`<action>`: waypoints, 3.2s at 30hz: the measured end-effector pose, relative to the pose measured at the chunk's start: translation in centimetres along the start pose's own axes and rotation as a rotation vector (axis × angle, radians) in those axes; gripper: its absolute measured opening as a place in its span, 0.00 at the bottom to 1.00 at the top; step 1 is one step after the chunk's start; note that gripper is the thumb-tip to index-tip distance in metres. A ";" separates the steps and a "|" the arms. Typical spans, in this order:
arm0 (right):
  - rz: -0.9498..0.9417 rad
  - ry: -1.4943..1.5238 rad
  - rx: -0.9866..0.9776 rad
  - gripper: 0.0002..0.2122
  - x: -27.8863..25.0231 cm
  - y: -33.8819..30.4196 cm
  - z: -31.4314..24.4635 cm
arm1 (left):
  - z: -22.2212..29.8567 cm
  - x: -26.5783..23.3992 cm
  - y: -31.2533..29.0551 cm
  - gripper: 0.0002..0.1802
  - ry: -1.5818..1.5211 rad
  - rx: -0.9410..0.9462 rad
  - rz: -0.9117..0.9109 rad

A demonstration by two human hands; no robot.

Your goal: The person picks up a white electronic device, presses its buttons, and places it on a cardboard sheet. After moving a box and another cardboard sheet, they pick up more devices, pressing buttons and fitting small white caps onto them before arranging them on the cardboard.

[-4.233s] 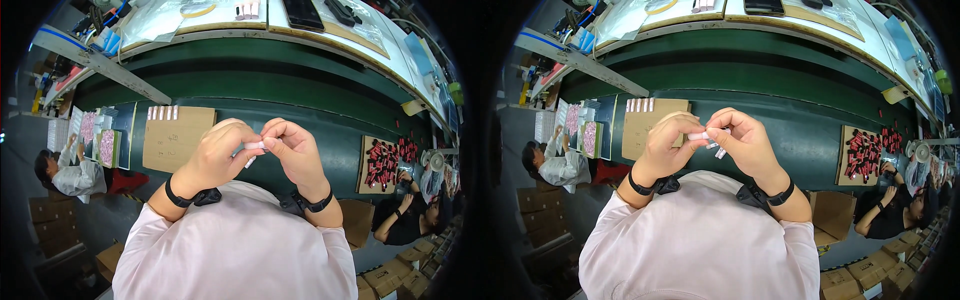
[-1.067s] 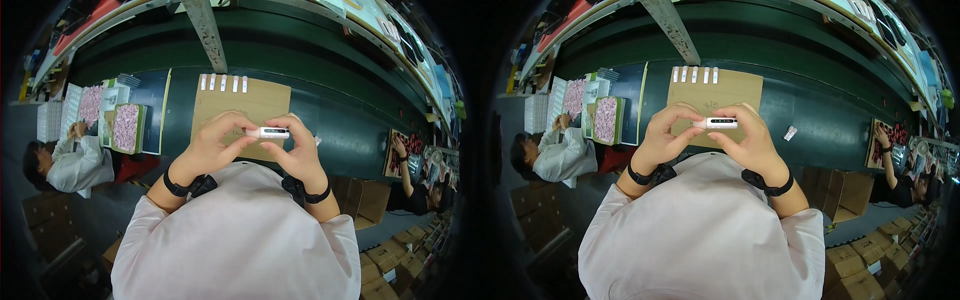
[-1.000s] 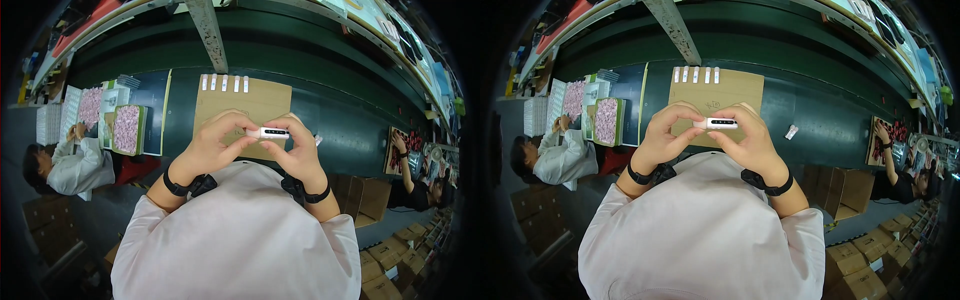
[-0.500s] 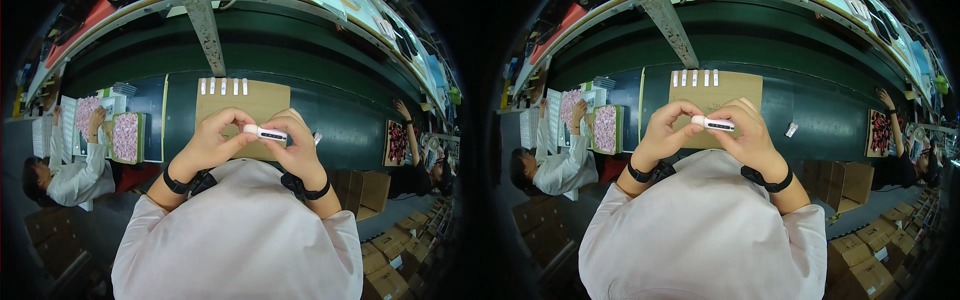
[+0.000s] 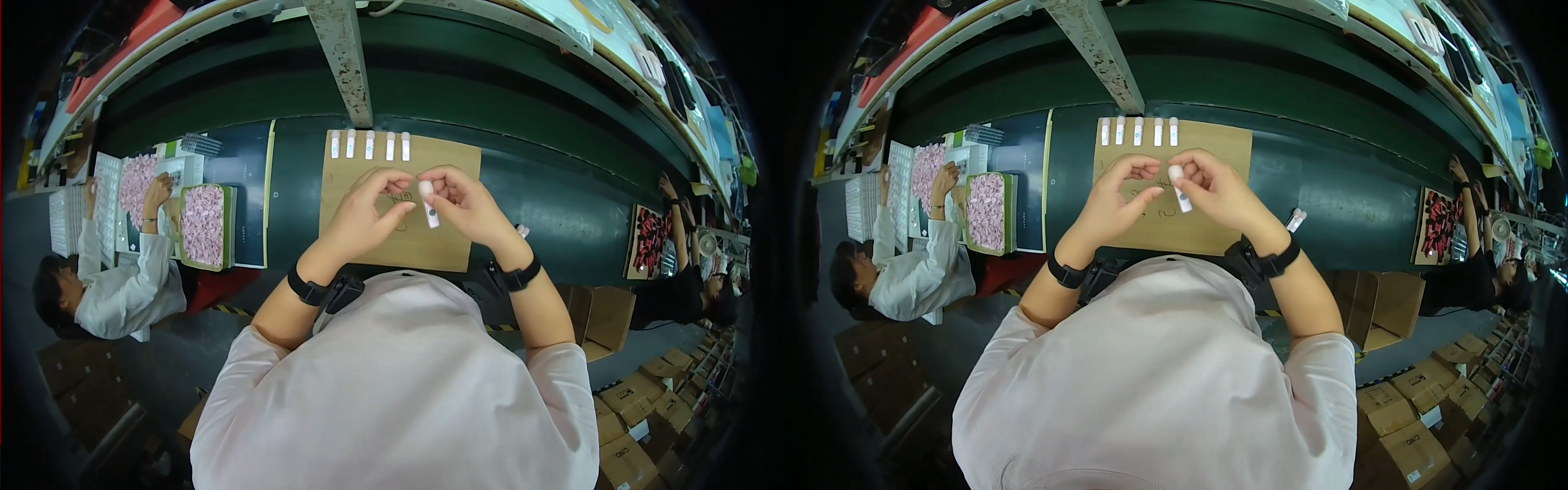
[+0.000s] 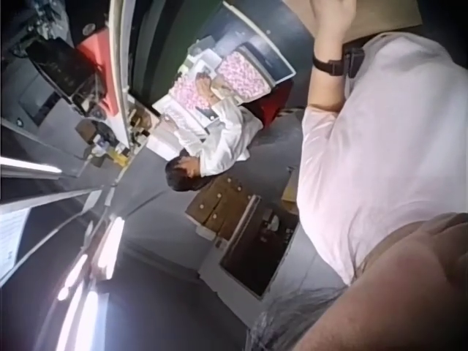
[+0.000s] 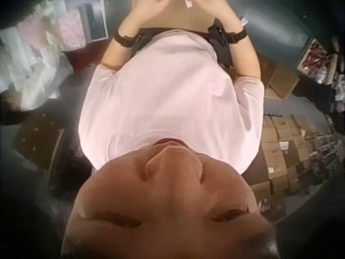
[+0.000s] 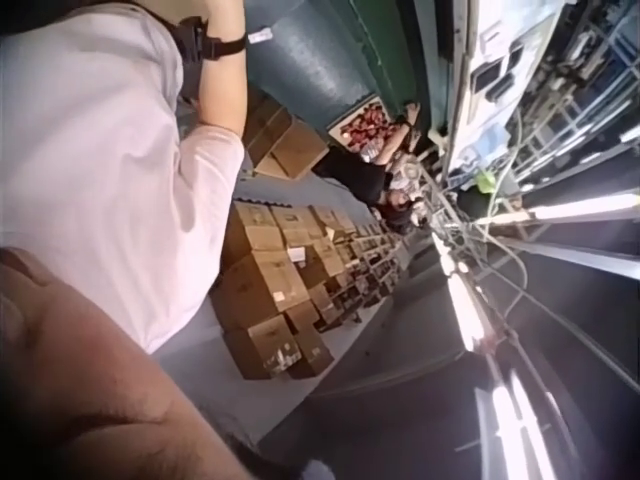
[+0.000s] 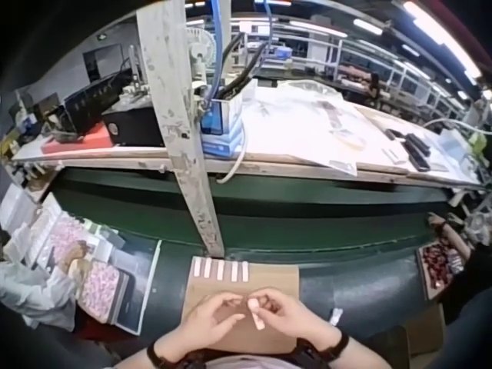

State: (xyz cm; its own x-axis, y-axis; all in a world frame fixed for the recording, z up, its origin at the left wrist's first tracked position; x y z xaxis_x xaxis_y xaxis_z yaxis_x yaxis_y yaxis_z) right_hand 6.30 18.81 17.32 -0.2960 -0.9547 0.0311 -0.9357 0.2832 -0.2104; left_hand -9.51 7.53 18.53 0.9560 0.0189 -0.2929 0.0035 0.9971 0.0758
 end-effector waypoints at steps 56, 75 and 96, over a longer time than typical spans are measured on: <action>0.442 -0.501 0.187 0.14 -4.6 -6.7 7.4 | -1.5 3.8 2.1 0.10 0.049 -0.169 -0.119; 0.232 0.057 -0.127 0.08 3.1 -6.5 -2.2 | 4.6 0.5 -0.9 0.09 -0.203 -0.085 -0.174; 0.403 -0.462 -0.495 0.13 5.2 -7.4 -6.3 | 7.3 -0.1 -2.2 0.13 -0.079 0.109 -0.127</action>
State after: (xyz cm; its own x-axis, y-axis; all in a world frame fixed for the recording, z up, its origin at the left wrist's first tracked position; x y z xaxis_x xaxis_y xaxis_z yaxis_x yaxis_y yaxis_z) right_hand 10.48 12.36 25.24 -0.6223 -0.6803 -0.3872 -0.7821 0.5197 0.3440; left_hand -7.49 4.77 25.34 0.9659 -0.1170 -0.2309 0.1535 0.9771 0.1473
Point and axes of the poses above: each hand's wrist, its own y-axis towards the middle knuckle, its own x-axis out of the palm, z = x × y, the point moved 2 cm from there along y, towards the middle knuckle, and after that the axes turned 14 degrees about -z, right-handed, at the moved point
